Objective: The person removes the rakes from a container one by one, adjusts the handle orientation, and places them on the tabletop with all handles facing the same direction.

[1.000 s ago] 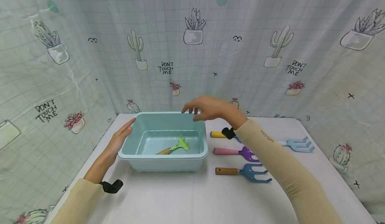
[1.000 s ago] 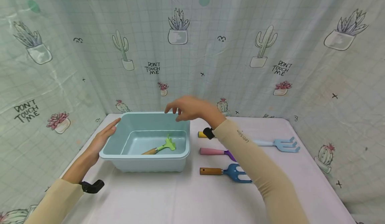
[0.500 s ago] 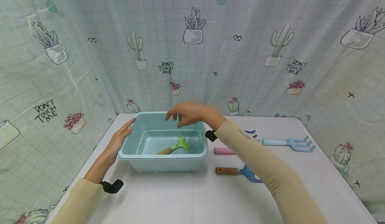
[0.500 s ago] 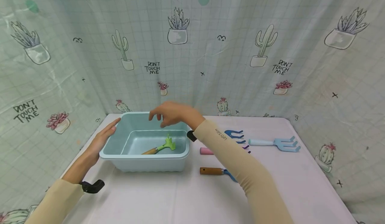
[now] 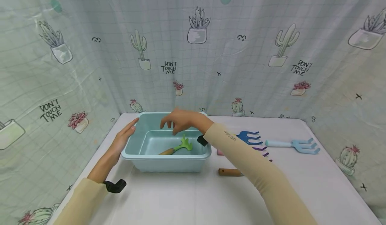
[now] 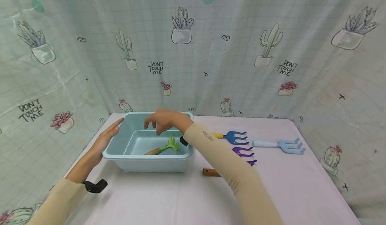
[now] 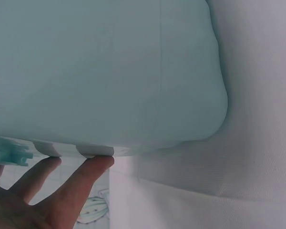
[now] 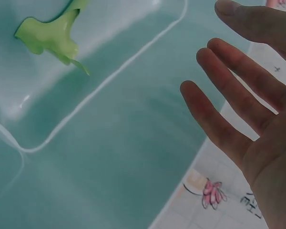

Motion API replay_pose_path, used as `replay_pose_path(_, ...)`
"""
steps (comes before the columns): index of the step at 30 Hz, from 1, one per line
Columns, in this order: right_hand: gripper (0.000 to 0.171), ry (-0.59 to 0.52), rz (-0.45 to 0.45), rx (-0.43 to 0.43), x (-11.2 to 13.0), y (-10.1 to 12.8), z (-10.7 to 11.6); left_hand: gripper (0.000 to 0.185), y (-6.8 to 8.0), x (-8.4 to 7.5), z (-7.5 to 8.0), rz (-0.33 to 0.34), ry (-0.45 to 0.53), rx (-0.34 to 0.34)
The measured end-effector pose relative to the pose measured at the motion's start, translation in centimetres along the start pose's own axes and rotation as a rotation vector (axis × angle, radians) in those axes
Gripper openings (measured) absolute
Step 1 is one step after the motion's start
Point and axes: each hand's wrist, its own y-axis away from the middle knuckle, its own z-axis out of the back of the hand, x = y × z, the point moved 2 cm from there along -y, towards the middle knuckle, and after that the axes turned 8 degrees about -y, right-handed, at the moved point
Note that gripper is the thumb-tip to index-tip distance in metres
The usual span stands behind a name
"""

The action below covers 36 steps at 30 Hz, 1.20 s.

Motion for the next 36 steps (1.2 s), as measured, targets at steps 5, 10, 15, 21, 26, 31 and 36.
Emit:
replay_pose_path(5, 0.051, -0.041, -0.002, 0.05, -0.2, -1.1, -1.1, 0.062, 0.0, 0.1, 0.0, 0.002, -0.008, -0.006)
replay_pose_path(10, 0.054, -0.026, -0.013, 0.096, -0.1, -1.9, -2.2, 0.062, -0.1, 0.0, 0.0, 0.013, -0.01, -0.004)
replay_pose_path(15, 0.055, 0.014, -0.06, 0.139, -0.3, -2.7, -3.3, 0.061, -0.1, 0.0, -0.1, 0.014, -0.006, -0.008)
replay_pose_path(21, 0.053, -0.02, -0.097, 0.176, -0.5, -3.3, -4.1, 0.061, -0.1, 0.1, -0.1, 0.014, -0.003, -0.014)
replay_pose_path(26, 0.052, -0.031, -0.116, 0.199, -0.6, -3.6, -4.3, 0.062, -0.1, 0.0, -0.1, 0.013, -0.003, -0.013)
replay_pose_path(31, 0.05, -0.048, -0.118, 0.207, -1.1, -4.0, -4.4, 0.061, -0.1, 0.0, 0.0, 0.014, 0.001, -0.011)
replay_pose_path(36, 0.048, -0.046, -0.115, 0.219, -1.7, -4.4, -4.8, 0.062, 0.0, 0.0, 0.0, 0.013, 0.003, -0.006)
